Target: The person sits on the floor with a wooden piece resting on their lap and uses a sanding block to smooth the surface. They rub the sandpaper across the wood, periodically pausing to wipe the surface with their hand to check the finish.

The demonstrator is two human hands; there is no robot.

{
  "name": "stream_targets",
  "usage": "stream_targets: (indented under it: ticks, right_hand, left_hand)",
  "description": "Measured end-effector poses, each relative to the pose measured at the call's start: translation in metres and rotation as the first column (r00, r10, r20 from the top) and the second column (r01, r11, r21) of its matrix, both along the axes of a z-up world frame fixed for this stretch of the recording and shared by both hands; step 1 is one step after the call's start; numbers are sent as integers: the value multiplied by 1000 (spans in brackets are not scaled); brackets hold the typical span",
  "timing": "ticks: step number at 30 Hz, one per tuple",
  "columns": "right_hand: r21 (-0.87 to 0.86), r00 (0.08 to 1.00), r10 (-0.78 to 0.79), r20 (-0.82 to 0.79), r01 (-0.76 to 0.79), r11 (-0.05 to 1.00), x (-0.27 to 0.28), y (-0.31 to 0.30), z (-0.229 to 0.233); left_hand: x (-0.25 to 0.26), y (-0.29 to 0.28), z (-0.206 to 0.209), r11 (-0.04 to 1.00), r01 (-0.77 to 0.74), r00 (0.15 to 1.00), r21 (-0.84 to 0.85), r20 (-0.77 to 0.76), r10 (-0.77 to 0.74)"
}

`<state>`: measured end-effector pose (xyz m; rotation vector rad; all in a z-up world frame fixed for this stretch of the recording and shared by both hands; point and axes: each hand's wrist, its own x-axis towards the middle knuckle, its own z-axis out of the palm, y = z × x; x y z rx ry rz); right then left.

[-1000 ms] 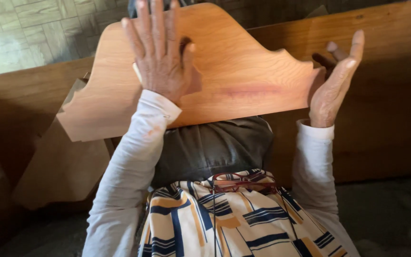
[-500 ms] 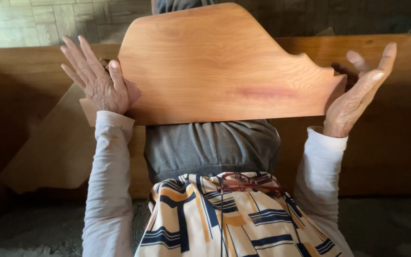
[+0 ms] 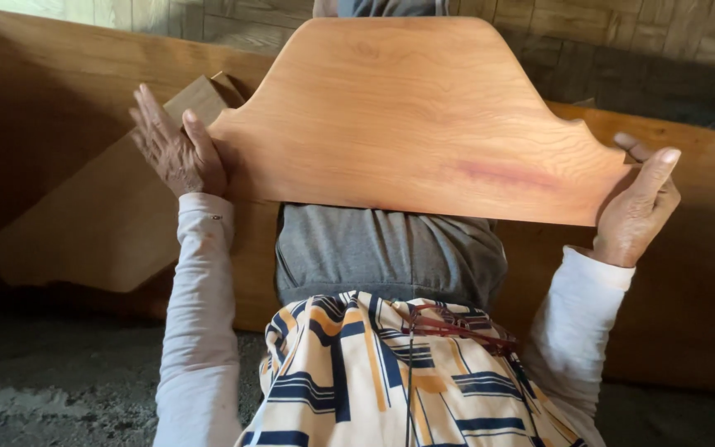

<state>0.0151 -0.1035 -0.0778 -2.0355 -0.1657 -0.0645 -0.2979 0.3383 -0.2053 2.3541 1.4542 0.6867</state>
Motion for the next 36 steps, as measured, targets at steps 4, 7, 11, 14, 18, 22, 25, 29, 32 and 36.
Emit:
stream_targets:
  ticks: [4,7,11,14,18,22,25,29,32,36]
  right_hand:
    - [-10,1000,13,23,-12,1000,-2,9,9]
    - [32,1000,-10,5,9,999,-1,4,-2]
    - [-21,1000,-10,20,10,1000,-17,11,9]
    - [1,1000,2,31,-2,1000,-21,10,7]
    - [-17,998,23,62,-22,1000,-14,4,-2]
    - [-41,998,18,64,-15,999,-2,-16,-36]
    - [-36,999,-12,-32,11,999,-14,-11,-26]
    - [-58,1000,-4,-1,3,998,-8,-10,-24]
    - [-24,1000,0,25,1,1000,4,-20,-40]
    - [-117,992,77,104,-65,991,-1,-22,-37]
  left_hand:
    - [0,2,8,971,-58,998,-231,19,64]
    - [3,0,17,975,-41,997,-219,58,55]
    - [5,10,12,979,-19,994,-203,104,41]
    - [0,28,-6,988,52,988,-147,149,-29]
    - [-23,59,-14,999,22,990,36,136,-26]
    - [-25,59,33,932,59,989,358,105,-103]
    - [1,24,132,879,55,972,474,175,-155]
    - [45,-18,173,963,96,912,253,364,-187]
    - [101,-65,152,897,377,879,232,216,-426]
    - [173,-142,134,876,459,887,-148,138,-441]
